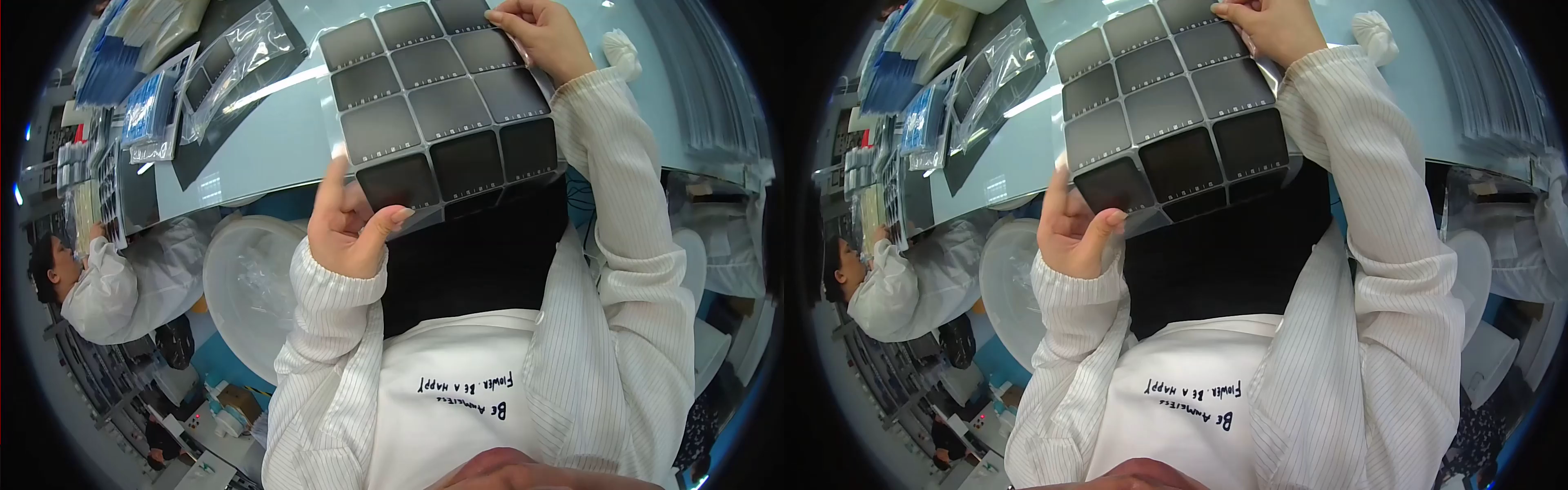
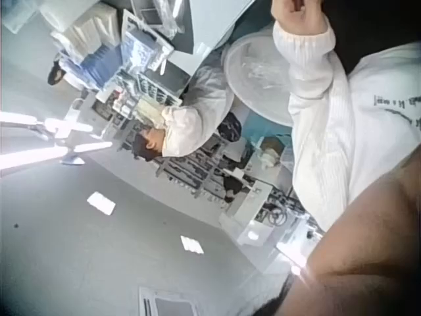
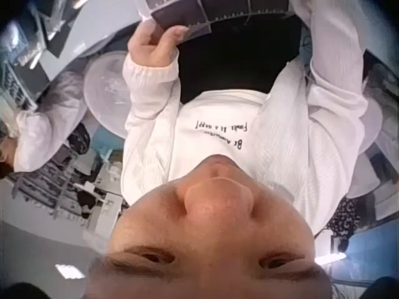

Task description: Inspecting, cleaning individual dark rectangular components with a solution and cotton pad, and organizing them on sheets.

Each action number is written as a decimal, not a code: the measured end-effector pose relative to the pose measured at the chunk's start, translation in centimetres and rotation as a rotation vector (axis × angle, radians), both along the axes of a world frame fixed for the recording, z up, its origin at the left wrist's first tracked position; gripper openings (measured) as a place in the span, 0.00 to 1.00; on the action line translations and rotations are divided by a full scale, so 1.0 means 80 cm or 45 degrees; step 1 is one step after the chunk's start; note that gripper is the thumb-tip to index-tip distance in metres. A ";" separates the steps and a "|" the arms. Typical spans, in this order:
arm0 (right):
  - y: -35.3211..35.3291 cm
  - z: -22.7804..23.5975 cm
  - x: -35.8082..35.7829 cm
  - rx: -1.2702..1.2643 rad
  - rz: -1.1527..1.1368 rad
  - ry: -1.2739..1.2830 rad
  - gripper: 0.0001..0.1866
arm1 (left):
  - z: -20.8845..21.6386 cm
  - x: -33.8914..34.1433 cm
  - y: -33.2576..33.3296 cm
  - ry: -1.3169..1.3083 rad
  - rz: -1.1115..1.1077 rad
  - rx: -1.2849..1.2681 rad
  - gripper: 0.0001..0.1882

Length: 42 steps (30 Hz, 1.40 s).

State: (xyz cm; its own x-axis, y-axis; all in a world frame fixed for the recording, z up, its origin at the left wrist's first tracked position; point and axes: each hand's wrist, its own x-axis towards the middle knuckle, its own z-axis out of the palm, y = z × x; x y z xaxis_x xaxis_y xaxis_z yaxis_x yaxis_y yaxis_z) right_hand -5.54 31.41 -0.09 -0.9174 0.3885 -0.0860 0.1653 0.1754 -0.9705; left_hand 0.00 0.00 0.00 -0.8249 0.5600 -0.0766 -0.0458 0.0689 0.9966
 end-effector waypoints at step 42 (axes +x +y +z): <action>0.000 -0.002 -0.005 0.083 -0.122 0.131 0.07 | -0.021 -0.015 -0.148 0.699 -0.186 -0.197 0.09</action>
